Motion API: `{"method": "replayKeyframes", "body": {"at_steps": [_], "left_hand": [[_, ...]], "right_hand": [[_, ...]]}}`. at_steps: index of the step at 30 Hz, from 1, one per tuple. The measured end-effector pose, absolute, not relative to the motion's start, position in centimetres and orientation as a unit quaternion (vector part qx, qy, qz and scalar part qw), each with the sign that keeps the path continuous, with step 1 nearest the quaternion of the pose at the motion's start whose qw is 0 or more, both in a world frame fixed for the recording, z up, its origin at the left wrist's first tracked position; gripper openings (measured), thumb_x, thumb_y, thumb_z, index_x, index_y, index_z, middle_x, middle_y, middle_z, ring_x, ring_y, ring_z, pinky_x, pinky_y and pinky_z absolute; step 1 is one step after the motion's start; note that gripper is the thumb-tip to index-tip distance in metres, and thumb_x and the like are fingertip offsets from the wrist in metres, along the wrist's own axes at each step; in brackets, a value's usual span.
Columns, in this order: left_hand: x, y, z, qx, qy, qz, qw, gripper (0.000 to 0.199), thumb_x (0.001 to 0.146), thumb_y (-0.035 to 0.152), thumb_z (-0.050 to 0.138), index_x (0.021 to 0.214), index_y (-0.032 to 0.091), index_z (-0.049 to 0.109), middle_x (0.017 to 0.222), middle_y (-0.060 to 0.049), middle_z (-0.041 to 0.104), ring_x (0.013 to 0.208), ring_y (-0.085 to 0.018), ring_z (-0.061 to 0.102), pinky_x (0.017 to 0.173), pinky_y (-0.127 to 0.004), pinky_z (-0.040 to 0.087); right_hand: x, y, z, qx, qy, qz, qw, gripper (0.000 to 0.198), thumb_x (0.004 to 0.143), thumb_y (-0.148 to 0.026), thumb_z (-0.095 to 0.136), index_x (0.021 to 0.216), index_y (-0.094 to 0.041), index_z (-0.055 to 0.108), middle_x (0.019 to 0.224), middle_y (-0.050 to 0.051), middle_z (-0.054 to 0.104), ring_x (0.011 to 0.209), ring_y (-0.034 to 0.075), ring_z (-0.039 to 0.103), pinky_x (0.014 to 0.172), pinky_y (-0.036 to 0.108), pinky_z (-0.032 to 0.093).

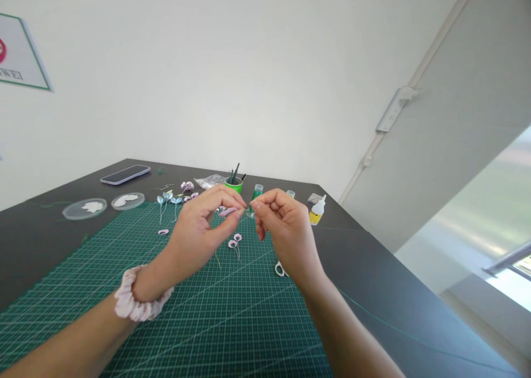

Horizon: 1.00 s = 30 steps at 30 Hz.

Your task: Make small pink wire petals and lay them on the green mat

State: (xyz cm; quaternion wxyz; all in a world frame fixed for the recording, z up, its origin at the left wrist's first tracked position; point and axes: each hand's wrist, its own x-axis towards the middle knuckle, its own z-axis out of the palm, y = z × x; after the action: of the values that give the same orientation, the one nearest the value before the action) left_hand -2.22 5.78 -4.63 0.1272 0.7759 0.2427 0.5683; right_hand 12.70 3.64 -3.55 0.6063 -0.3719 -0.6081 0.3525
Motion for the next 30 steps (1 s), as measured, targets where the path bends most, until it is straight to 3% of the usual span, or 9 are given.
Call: {"method": "replayKeyframes", "body": {"at_steps": [9,15,30], "left_hand": [[-2.2,5.7,-4.8,0.779,0.257,0.538,0.195,0.007,0.082,0.021,0.056,0.084,0.020,0.063,0.082,-0.003,0.066,0.079,-0.016,0.063,0.072,-0.029,0.052],[-2.3,5.9,-4.8,0.782,0.287,0.522,0.182,0.011,0.083,0.024,0.057,0.076,0.019,0.063,0.072,0.000,0.064,0.069,-0.014,0.060,0.065,-0.028,0.049],[-2.2,5.8,-4.4,0.788,0.289,0.523,0.151,0.012,0.082,0.022,0.058,0.072,0.020,0.065,0.069,0.001,0.066,0.066,-0.014,0.059,0.064,-0.027,0.047]], "right_hand": [[12.8,3.7,-3.9,-0.364,-0.628,0.346,0.594,0.015,0.080,-0.023,0.058,0.066,-0.021,0.053,0.050,-0.006,0.047,0.043,0.007,0.041,0.042,0.024,0.033],[12.8,3.7,-4.1,-0.361,-0.631,0.336,0.599,0.015,0.080,-0.024,0.058,0.066,-0.021,0.053,0.049,-0.007,0.045,0.043,0.007,0.040,0.042,0.024,0.031],[14.0,3.9,-3.6,-0.374,-0.662,0.332,0.558,0.014,0.079,-0.025,0.060,0.065,-0.020,0.058,0.057,-0.004,0.052,0.048,0.008,0.043,0.045,0.025,0.034]]}}
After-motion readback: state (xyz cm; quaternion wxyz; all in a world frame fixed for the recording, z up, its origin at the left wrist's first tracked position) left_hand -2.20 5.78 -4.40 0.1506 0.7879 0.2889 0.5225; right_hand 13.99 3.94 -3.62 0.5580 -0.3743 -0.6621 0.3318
